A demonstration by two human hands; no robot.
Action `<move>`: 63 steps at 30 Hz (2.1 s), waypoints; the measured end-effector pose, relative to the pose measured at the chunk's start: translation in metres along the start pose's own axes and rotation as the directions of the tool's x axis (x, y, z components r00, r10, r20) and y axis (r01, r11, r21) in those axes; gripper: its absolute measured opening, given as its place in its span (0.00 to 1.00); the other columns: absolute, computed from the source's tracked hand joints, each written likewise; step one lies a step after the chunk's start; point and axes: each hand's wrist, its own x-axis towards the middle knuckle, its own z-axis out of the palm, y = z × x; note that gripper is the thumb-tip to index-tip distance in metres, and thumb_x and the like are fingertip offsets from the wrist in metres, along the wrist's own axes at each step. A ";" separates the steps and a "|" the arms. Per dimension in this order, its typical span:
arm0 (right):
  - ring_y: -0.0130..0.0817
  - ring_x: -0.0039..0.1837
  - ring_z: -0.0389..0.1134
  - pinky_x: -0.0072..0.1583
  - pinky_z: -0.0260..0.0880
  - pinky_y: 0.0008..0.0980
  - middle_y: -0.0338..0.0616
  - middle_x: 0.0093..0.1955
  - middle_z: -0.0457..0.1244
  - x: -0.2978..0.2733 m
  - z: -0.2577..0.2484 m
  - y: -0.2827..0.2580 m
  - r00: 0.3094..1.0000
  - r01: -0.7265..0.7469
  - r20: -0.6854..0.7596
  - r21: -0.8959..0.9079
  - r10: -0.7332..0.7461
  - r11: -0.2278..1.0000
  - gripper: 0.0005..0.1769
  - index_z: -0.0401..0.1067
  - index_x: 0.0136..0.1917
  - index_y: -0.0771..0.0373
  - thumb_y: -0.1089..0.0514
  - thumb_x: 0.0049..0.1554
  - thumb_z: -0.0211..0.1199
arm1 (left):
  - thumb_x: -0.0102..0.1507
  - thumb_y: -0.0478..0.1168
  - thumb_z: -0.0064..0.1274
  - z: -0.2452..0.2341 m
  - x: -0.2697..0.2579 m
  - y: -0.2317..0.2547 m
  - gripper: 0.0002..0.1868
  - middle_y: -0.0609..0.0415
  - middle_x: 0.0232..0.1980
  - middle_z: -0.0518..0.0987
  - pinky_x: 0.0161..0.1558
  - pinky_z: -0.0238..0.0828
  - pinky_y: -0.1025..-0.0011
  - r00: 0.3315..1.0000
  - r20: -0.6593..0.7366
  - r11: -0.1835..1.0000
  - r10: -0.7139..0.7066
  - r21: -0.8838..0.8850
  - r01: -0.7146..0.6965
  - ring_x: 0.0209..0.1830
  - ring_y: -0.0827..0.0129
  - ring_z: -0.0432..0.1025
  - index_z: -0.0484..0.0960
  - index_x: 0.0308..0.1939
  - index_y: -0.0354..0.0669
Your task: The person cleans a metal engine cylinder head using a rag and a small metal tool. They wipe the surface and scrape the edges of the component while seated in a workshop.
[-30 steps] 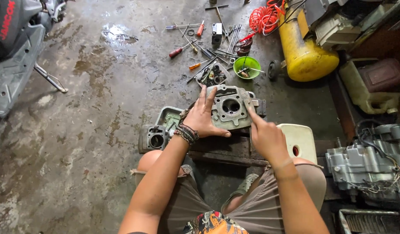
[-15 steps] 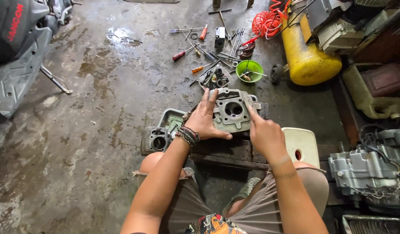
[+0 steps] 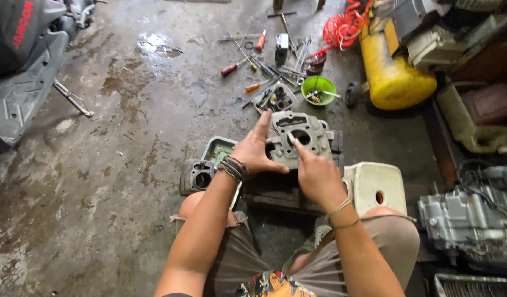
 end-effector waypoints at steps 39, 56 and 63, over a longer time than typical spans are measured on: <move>0.65 0.58 0.71 0.61 0.70 0.60 0.62 0.49 0.70 0.030 -0.025 -0.023 0.988 0.133 0.108 -0.189 -0.114 0.973 0.28 0.64 0.74 0.27 0.48 0.62 0.45 | 0.39 0.81 0.61 -0.006 0.009 -0.010 0.76 0.42 0.75 0.63 0.74 0.56 0.59 0.889 0.273 0.925 -0.367 0.210 0.318 0.76 0.49 0.59 0.53 0.77 0.37; 0.63 0.58 0.71 0.62 0.70 0.58 0.60 0.51 0.70 0.097 -0.013 -0.006 0.991 0.130 -0.010 -0.230 -0.136 0.964 0.26 0.65 0.74 0.28 0.47 0.64 0.44 | 0.40 0.80 0.60 -0.015 0.000 -0.002 0.67 0.39 0.69 0.71 0.73 0.60 0.58 0.909 0.265 0.944 -0.322 0.162 0.287 0.72 0.49 0.64 0.65 0.69 0.35; 0.73 0.66 0.63 0.65 0.64 0.67 0.64 0.62 0.67 0.052 -0.027 -0.032 0.952 0.238 0.154 0.166 -0.264 0.957 0.25 0.72 0.69 0.45 0.56 0.60 0.52 | 0.37 0.81 0.60 -0.010 0.001 -0.012 0.65 0.38 0.66 0.73 0.72 0.61 0.57 0.914 0.268 0.951 -0.305 0.132 0.279 0.70 0.48 0.66 0.70 0.65 0.37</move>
